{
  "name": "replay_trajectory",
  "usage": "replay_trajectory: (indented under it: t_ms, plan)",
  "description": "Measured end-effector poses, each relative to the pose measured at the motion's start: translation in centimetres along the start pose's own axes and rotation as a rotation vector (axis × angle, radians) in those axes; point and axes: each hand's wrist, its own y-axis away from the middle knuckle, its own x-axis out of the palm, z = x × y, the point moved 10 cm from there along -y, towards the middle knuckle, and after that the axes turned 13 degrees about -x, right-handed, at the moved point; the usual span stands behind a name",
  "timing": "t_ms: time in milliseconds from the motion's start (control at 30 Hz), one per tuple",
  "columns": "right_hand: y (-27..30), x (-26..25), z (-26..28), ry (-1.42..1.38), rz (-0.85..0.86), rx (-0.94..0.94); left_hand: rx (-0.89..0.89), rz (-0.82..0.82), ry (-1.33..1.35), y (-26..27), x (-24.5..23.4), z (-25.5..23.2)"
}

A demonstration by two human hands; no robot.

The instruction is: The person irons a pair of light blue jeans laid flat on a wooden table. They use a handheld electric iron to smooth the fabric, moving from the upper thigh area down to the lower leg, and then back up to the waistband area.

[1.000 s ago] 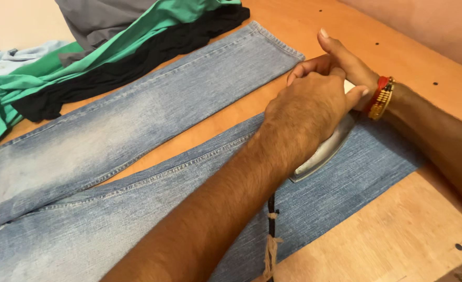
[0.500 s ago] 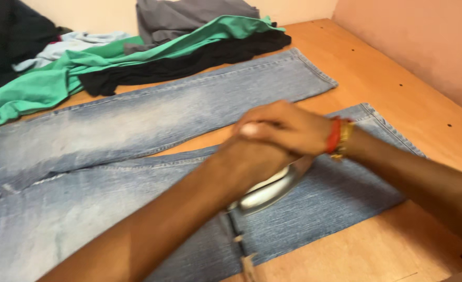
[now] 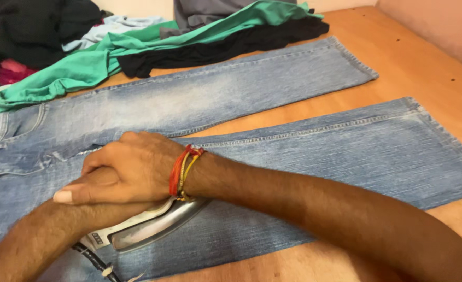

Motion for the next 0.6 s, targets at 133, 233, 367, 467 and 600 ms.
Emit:
replay_trajectory:
  t_ms: [133,233,367,467,600]
  plan:
    - [1.0,-0.3,-1.0,0.05,0.032,0.094,-0.088,0.01,-0.029,0.9,-0.3,1.1]
    - [3.4,-1.9,-1.0,0.013,0.041,0.116,-0.078,0.002,-0.067,0.7,-0.5,-1.7]
    - [7.3,-6.0,-0.4,0.025,-0.051,0.077,0.024,-0.016,-0.095,0.1,-0.7,-8.2]
    - [11.3,-9.5,-0.1,0.039,-0.125,0.067,0.124,-0.022,-0.13,-0.5,-0.8,-13.6]
    - [16.5,-13.9,0.0,0.055,-0.158,0.038,0.288,-0.028,-0.185,-1.6,0.4,-21.0]
